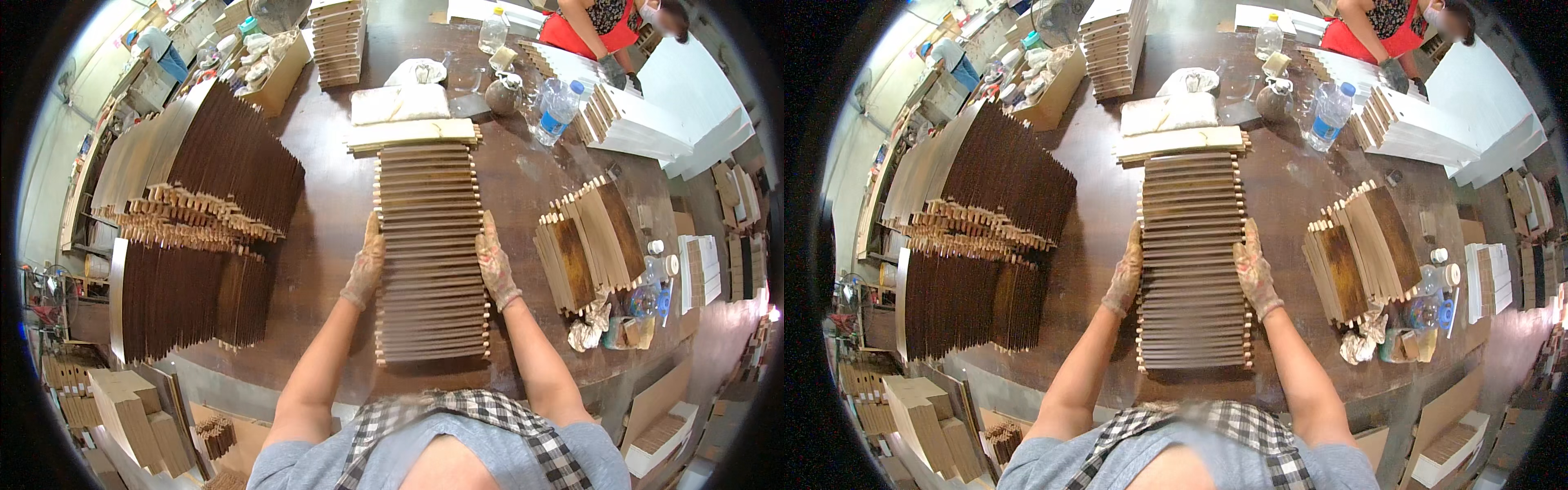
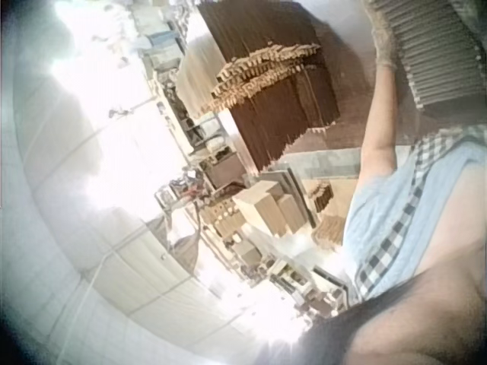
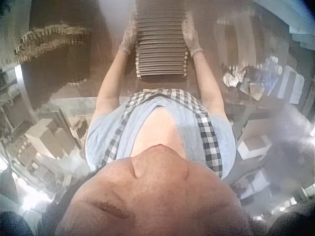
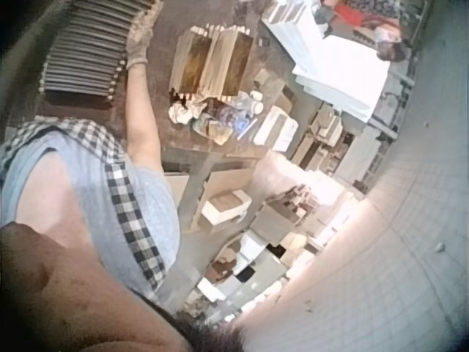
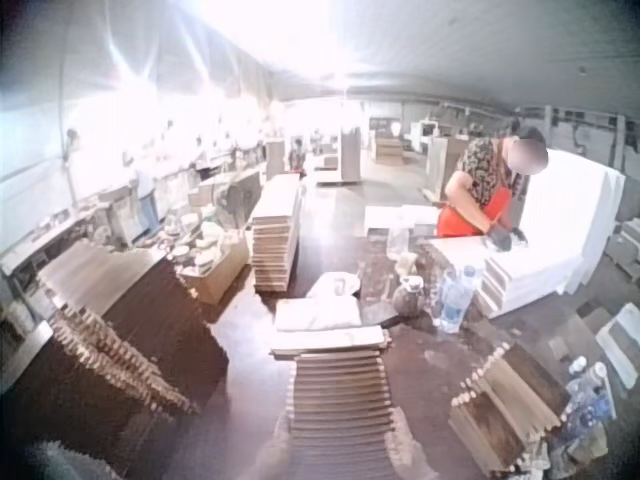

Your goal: The person stirs a dark liquid in a cup using a stick, adds water from a bottle, and then uses a sponge to apply the mixture to a stack of wooden slats.

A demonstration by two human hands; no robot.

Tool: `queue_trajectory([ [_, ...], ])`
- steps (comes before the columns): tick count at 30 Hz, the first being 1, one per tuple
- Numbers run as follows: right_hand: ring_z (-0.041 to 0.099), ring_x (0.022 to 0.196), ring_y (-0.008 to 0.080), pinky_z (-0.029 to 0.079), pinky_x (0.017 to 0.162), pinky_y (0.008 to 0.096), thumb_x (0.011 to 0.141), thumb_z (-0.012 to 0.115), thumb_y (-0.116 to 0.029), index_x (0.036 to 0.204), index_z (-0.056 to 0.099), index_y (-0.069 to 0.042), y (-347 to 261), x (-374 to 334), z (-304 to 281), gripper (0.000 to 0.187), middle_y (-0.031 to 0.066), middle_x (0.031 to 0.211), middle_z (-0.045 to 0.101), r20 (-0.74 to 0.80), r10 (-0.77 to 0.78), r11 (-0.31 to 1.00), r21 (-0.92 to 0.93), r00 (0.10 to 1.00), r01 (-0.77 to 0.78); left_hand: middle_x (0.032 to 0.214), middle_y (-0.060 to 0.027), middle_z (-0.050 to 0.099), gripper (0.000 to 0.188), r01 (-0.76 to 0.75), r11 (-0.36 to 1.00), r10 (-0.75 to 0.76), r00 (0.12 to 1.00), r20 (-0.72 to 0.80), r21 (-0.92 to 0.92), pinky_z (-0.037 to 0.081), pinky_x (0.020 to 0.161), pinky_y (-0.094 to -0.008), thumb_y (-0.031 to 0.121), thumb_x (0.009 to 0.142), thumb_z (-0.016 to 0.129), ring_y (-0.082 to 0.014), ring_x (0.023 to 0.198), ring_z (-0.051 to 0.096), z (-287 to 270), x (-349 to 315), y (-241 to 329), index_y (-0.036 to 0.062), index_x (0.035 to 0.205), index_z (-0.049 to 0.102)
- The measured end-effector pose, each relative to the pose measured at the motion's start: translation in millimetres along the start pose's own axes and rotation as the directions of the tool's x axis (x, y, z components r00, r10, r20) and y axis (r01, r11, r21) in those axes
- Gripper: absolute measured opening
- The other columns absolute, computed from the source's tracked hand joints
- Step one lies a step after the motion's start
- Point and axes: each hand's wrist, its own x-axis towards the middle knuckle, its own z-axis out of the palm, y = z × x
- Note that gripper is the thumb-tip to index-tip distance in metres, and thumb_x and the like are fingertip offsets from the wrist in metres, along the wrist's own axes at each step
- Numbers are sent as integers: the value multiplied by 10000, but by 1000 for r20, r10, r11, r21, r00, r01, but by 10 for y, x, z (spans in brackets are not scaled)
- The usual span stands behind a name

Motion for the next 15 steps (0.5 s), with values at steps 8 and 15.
queue_trajectory([
  [8,502,1109,74,461,898,185,1075,444,-90,1639,132,-126,-116,790,161,645,80,1632,288,-107,7,990,141,994,8,1653,-184,231,650,83,974,-76,996,-40,210,243,1229,-369,360,1094,378,-298,1514,263,-452,609,-168,45,1616,151],
  [15,255,1522,332,265,1225,397,1057,511,-296,1575,276,-38,-165,1034,238,625,208,1622,293,-63,-85,911,-409,994,52,1646,-235,230,657,-56,982,66,997,-49,180,247,1232,-374,244,1061,440,-332,1522,255,-94,753,229,12,1606,155],
])
